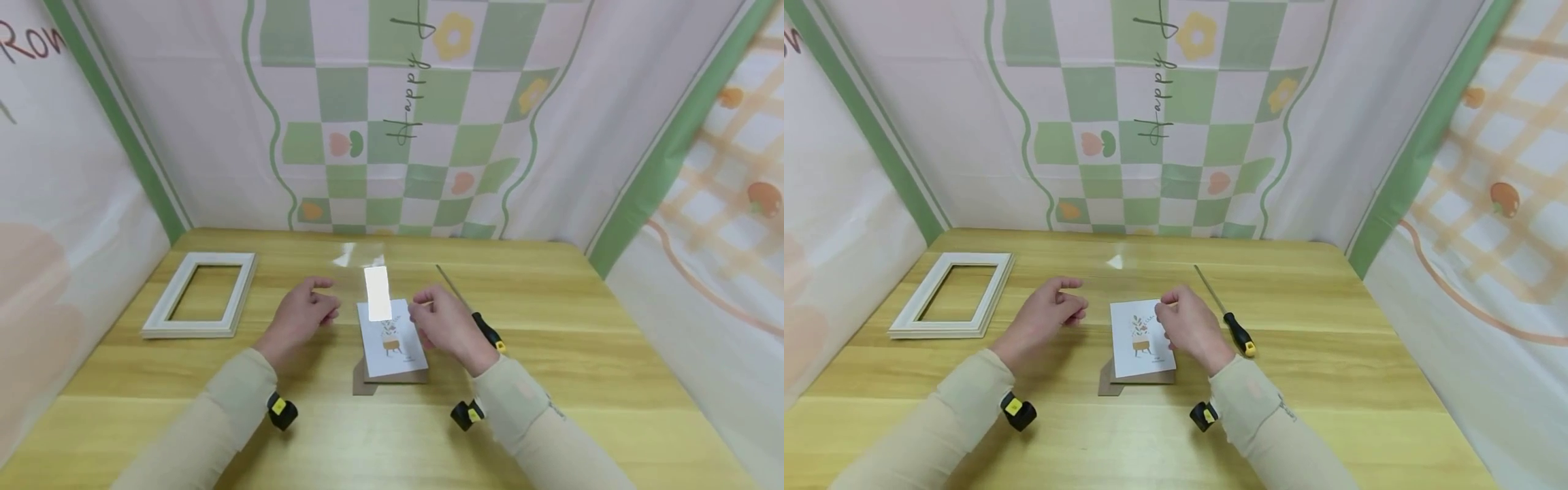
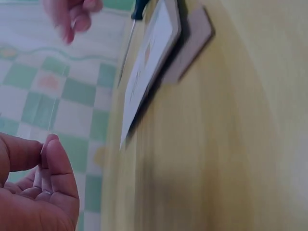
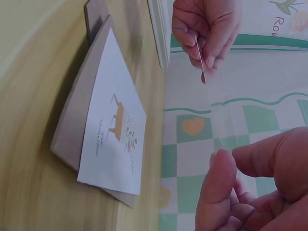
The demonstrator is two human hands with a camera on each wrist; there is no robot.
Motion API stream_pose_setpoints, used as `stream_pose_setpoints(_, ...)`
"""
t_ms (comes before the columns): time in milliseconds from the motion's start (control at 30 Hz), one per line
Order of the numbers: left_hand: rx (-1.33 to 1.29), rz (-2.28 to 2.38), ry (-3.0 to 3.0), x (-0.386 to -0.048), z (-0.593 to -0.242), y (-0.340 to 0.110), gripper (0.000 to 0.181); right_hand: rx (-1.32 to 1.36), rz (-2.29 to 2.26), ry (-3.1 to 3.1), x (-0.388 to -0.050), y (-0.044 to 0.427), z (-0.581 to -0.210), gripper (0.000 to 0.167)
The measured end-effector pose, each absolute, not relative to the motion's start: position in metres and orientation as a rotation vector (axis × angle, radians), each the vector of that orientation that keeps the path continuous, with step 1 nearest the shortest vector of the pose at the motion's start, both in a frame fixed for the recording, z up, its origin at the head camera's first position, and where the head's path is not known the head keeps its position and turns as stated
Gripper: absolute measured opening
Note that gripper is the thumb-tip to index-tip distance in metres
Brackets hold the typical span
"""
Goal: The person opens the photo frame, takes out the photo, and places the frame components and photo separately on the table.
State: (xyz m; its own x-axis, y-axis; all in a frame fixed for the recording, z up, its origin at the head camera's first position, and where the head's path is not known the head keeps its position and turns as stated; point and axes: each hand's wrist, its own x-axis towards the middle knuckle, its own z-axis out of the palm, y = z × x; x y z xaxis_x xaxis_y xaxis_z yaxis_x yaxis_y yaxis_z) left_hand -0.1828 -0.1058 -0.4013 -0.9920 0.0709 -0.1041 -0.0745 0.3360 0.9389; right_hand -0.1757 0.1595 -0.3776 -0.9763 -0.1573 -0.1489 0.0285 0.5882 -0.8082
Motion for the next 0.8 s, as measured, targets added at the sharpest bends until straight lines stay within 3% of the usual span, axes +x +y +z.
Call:
stream_pose_setpoints(367, -0.044, 1.41, 2.731, -0.193, -0.396, -0.162, 0.051, -0.115, -1.274, 2.575, -0.169, 0.167, -0.384, 0.03)
stream_pose_setpoints(800, -0.113, 0.95, 2.958, -0.205, -0.404, -0.189, 0.046, -0.128, -1.169, 2.598, -0.168, 0.172, -0.389, 0.028)
